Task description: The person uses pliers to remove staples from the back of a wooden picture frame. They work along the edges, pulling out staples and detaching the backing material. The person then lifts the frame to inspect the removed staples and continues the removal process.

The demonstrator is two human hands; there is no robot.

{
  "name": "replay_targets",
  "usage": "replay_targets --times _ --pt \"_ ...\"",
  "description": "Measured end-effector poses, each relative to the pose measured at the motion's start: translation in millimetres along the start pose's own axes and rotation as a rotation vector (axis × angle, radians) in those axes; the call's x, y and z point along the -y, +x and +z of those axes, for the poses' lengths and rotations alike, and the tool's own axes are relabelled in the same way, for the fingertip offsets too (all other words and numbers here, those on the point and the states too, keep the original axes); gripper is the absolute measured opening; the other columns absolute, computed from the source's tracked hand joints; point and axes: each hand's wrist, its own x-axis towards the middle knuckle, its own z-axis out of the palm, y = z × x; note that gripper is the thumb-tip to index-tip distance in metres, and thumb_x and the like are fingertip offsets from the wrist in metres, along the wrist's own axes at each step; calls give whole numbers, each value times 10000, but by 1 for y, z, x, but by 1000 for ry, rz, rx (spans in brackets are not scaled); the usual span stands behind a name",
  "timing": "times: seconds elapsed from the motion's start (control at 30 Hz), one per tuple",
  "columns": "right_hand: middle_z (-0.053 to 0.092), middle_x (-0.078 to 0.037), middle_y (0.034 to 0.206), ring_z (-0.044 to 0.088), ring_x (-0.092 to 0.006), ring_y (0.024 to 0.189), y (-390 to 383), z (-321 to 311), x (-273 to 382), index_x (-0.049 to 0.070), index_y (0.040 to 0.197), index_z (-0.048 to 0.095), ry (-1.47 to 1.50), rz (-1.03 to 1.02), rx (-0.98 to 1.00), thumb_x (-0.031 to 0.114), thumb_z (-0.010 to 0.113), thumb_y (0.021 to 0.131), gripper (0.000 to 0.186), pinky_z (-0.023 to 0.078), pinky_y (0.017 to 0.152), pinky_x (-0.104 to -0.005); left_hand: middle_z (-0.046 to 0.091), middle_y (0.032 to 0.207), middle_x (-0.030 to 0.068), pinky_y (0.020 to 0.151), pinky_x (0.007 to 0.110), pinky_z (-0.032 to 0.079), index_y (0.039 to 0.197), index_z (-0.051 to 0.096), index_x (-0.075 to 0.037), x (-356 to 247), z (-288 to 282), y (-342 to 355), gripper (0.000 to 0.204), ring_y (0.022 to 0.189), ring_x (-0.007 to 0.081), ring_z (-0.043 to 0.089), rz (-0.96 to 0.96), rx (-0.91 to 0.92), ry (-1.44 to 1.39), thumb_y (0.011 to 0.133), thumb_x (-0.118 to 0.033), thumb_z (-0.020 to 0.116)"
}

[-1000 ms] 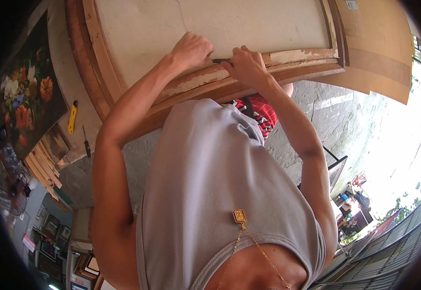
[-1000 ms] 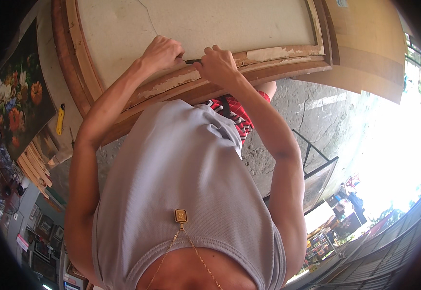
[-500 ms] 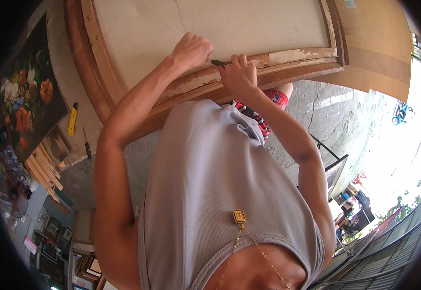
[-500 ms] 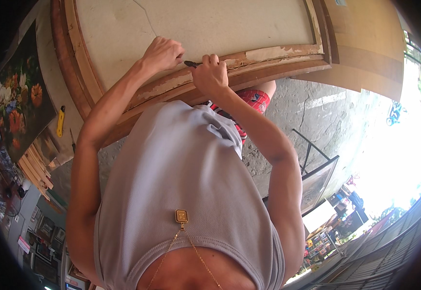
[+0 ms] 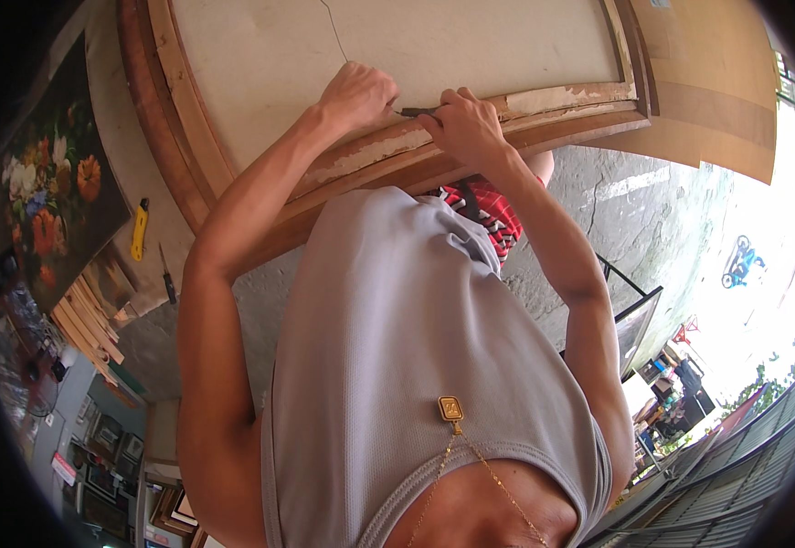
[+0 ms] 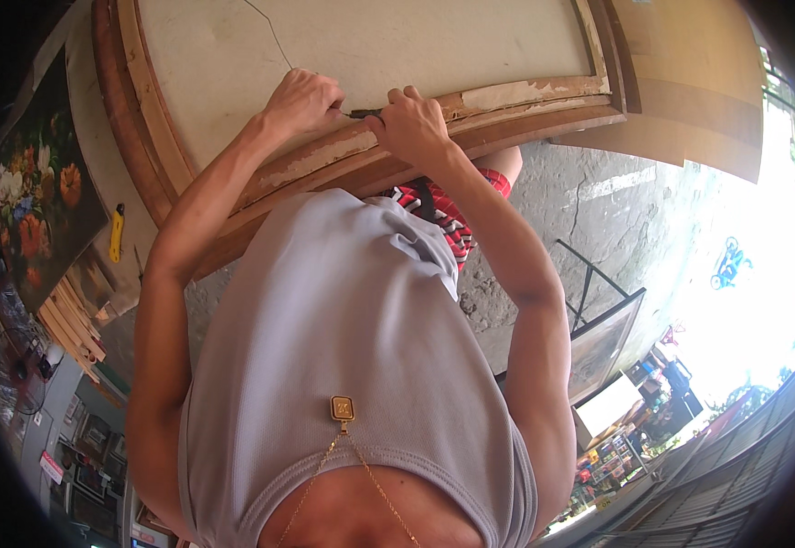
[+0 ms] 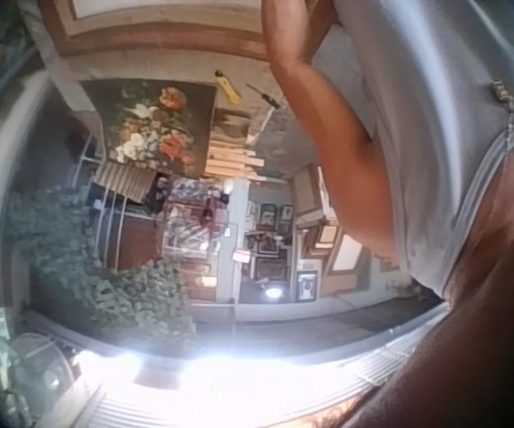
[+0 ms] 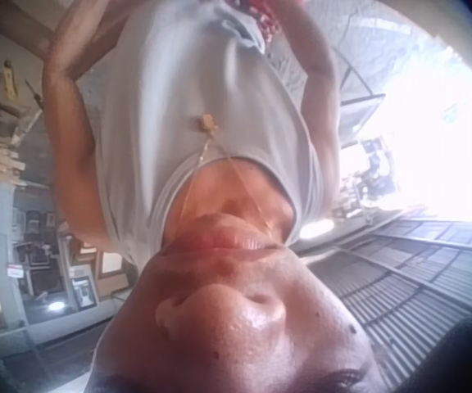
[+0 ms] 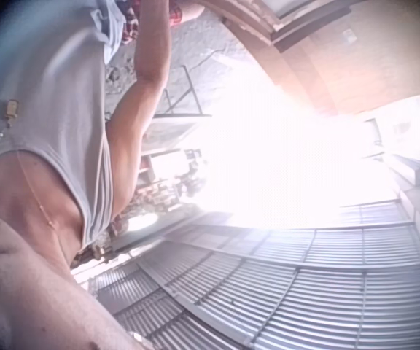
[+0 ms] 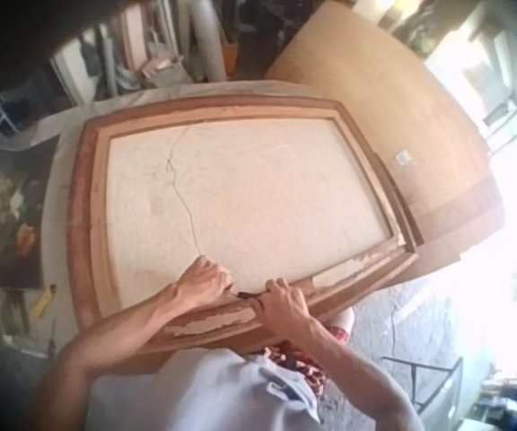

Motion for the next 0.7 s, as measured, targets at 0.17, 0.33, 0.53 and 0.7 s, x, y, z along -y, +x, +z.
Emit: replay_targets --times 0.17,0.33,0.53,0.7 --pt "592 -79 811 565 -250 851 8 -2 0 59 677 697 -30 -34 22 350 584 864 364 499 695 -402 649 663 116 593 380 501 662 675 -70 0 0 1 58 634 285 643 33 -45 -3 640 -123 665" --pt "591 -70 798 559 -233 863 12 -2 3 65 646 693 -103 -102 -1 357 573 869 386 505 647 -387 643 694 102 615 399 500 677 672 -50 -2 -1 1 81 661 296 629 -10 23 7 666 -129 687" --pt "596 -39 802 559 -207 880 16 -8 8 96 644 694 -289 -197 12 360 565 872 372 504 614 -351 640 690 108 612 399 499 658 659 -41 -2 -3 4 97 663 299 631 -16 36 10 674 -130 694" --pt "614 -76 889 565 -235 916 16 -6 24 135 778 718 -418 -165 202 252 589 805 177 483 651 -337 636 678 118 610 396 498 631 647 -44 -2 -3 6 77 654 299 632 -36 66 26 665 -105 680"
